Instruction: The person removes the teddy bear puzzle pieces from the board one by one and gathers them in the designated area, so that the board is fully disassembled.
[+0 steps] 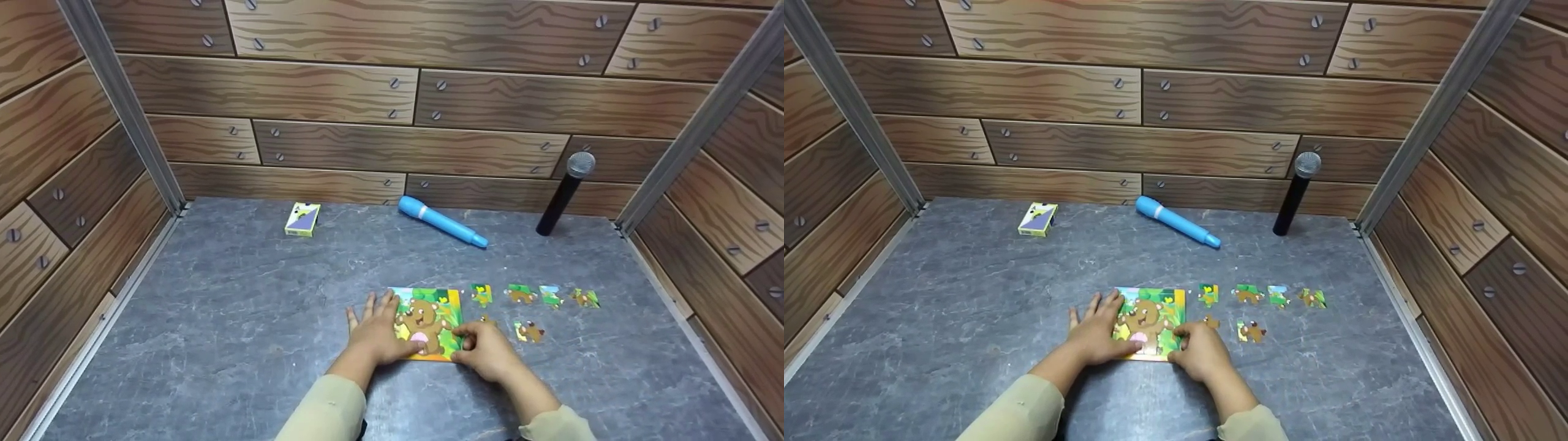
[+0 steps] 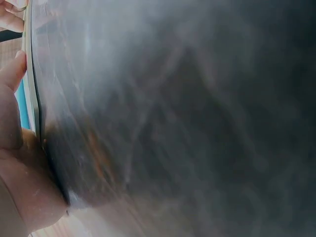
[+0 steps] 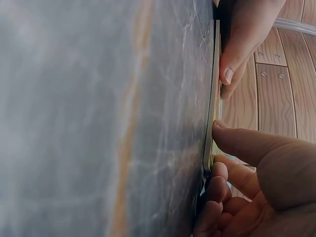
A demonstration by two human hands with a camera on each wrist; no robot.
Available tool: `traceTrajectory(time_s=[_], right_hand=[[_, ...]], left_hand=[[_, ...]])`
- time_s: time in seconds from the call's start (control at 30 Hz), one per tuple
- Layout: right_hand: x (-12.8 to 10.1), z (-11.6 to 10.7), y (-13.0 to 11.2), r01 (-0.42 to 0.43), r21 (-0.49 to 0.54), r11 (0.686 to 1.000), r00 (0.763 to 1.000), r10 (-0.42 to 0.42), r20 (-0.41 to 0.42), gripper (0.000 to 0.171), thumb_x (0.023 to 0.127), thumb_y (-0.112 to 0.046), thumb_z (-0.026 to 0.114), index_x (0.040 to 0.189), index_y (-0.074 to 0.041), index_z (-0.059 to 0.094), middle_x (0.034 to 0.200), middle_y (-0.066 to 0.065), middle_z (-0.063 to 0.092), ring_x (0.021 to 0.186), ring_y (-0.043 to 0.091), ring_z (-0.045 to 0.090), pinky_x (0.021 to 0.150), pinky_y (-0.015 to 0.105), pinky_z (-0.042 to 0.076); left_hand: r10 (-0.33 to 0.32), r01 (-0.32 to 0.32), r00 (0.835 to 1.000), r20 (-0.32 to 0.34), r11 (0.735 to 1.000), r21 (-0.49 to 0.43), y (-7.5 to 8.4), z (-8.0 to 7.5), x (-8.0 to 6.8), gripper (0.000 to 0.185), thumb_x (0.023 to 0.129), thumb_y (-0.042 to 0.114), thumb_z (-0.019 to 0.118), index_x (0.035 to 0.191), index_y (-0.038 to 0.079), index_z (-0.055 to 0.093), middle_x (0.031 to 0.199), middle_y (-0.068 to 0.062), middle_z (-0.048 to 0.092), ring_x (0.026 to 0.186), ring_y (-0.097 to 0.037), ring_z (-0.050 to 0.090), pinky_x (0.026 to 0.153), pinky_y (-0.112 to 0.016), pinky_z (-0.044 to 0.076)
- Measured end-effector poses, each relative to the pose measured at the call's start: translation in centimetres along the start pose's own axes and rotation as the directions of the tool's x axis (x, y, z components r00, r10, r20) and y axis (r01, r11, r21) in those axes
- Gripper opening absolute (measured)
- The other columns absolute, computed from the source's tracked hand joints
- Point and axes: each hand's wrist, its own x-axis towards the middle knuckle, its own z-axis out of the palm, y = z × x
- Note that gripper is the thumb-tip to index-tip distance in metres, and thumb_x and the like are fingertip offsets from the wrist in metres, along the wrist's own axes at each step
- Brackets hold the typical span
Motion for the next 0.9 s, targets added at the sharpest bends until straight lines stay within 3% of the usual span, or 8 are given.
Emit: traceTrajectory(time_s=[0.37, 0.9], right_hand=[[-0.07, 0.26, -0.23, 0.009, -0.023, 1.000, 1.000, -0.010, -0.026, 0.037, 0.077, 0.005, 0.087, 0.111, 0.005, 0.072, 0.078, 0.005, 0.055, 0.070, 0.017, 0.050, 0.062, 0.030, 0.043], [-0.04, 0.59, -0.60, -0.063, -0.118, 0.991, 0.996, 0.056, -0.064, 0.035, 0.078, 0.000, 0.089, 0.109, -0.002, 0.072, 0.086, 0.005, 0.056, 0.078, 0.020, 0.052, 0.072, 0.038, 0.046]], left_hand=[[0.001, -0.001, 1.000, 0.005, 1.000, -0.015, -0.03, -0.03, -0.01, 0.115, 0.079, 0.070, 0.079, 0.166, 0.010, 0.034, 0.175, -0.006, 0.024, 0.162, -0.039, 0.009, 0.121, -0.074, -0.009], [-0.007, 0.007, 1.000, 0.008, 1.000, 0.002, 0.12, -0.04, 0.06, 0.115, 0.080, 0.070, 0.079, 0.167, 0.011, 0.033, 0.176, -0.005, 0.022, 0.162, -0.038, 0.007, 0.121, -0.072, -0.010]])
